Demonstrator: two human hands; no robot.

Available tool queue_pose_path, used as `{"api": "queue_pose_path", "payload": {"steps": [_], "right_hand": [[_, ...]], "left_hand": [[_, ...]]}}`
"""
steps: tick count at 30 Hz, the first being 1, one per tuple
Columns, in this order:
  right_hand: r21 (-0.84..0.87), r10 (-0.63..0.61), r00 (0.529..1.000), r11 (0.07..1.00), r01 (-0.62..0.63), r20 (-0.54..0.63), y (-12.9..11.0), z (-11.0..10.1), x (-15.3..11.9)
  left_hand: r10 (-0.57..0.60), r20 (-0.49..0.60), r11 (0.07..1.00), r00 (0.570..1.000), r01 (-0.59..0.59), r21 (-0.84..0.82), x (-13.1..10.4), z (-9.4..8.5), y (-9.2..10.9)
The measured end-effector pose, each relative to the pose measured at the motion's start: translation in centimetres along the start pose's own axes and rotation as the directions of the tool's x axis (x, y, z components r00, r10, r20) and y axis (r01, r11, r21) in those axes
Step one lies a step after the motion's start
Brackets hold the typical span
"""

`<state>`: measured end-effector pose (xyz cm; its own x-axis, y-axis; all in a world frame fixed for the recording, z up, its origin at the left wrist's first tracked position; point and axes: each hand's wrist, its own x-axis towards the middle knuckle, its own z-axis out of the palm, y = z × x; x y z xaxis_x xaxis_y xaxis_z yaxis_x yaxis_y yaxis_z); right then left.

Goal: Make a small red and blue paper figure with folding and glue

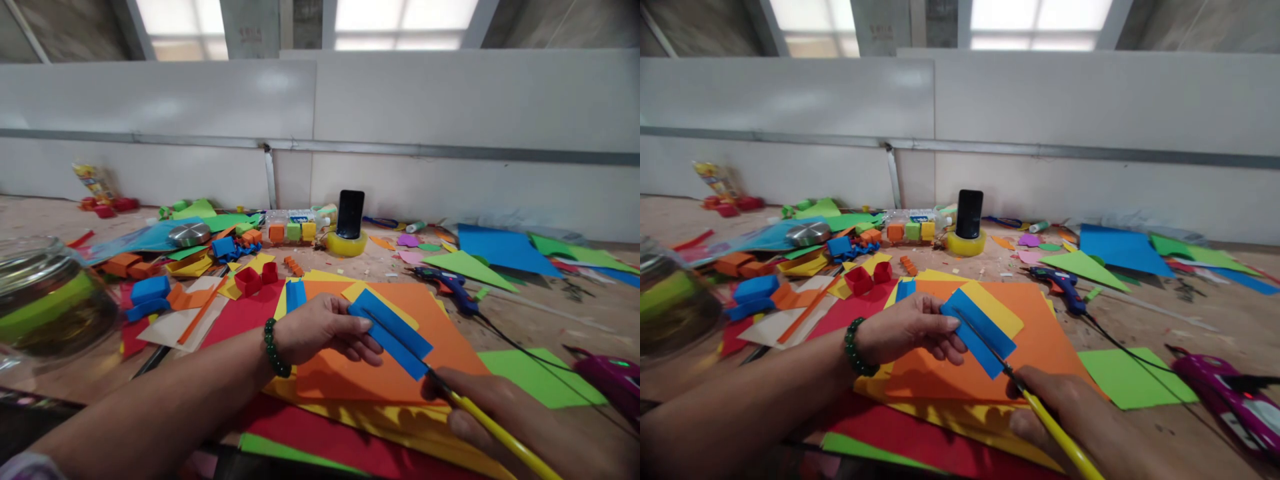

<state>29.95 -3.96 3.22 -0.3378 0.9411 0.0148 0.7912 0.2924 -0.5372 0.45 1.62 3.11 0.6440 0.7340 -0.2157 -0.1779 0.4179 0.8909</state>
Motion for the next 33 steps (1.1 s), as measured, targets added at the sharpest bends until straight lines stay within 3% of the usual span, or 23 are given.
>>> {"api": "queue_pose_path", "payload": {"steps": [6, 13, 20, 23, 26, 29, 31, 33], "right_hand": [[-0.095, 0.042, 0.999, 0.994, -0.044, -0.028, -0.1, 2.3, -0.2], [-0.115, 0.046, 0.998, 0.992, -0.051, -0.046, -0.2, 2.8, 0.0], [-0.025, -0.008, 0.996, 1.0, 0.01, 0.085, -2.6, 2.8, 1.6], [0.005, -0.047, 0.98, 0.999, 0.047, 0.195, -3.1, 3.2, 2.2], [0.011, -0.059, 0.971, 0.998, 0.058, 0.233, -3.1, 3.2, 2.7], [-0.034, -0.026, 0.981, 0.999, 0.033, 0.193, -2.4, 1.8, 3.9], [-0.148, 0.021, 0.996, 0.989, -0.007, 0.092, -1.1, 0.3, 5.4], [-0.336, 0.073, 0.988, 0.935, -0.115, -0.135, 0.7, -1.3, 7.1]], "left_hand": [[-0.023, 0.006, 1.0, 1.0, 0.023, -0.011, 0.0, 0.1, -0.2], [-0.041, 0.001, 0.999, 0.999, 0.041, -0.002, 0.1, -0.2, 0.1], [-0.024, -0.004, 0.999, 1.0, 0.024, 0.028, 0.3, -0.6, 0.0], [-0.035, -0.008, 0.997, 0.999, 0.035, 0.063, 0.2, -0.4, 0.0], [-0.06, 0.024, 0.993, 0.998, 0.058, 0.102, 0.1, -0.2, 0.1], [-0.049, 0.034, 0.996, 0.998, 0.046, 0.083, 0.3, -0.6, 0.1], [-0.013, -0.003, 0.999, 1.0, 0.013, 0.048, 0.5, -1.1, 0.3], [0.027, -0.043, 0.999, 0.999, -0.026, 0.03, 0.8, -1.7, 0.4]]}}
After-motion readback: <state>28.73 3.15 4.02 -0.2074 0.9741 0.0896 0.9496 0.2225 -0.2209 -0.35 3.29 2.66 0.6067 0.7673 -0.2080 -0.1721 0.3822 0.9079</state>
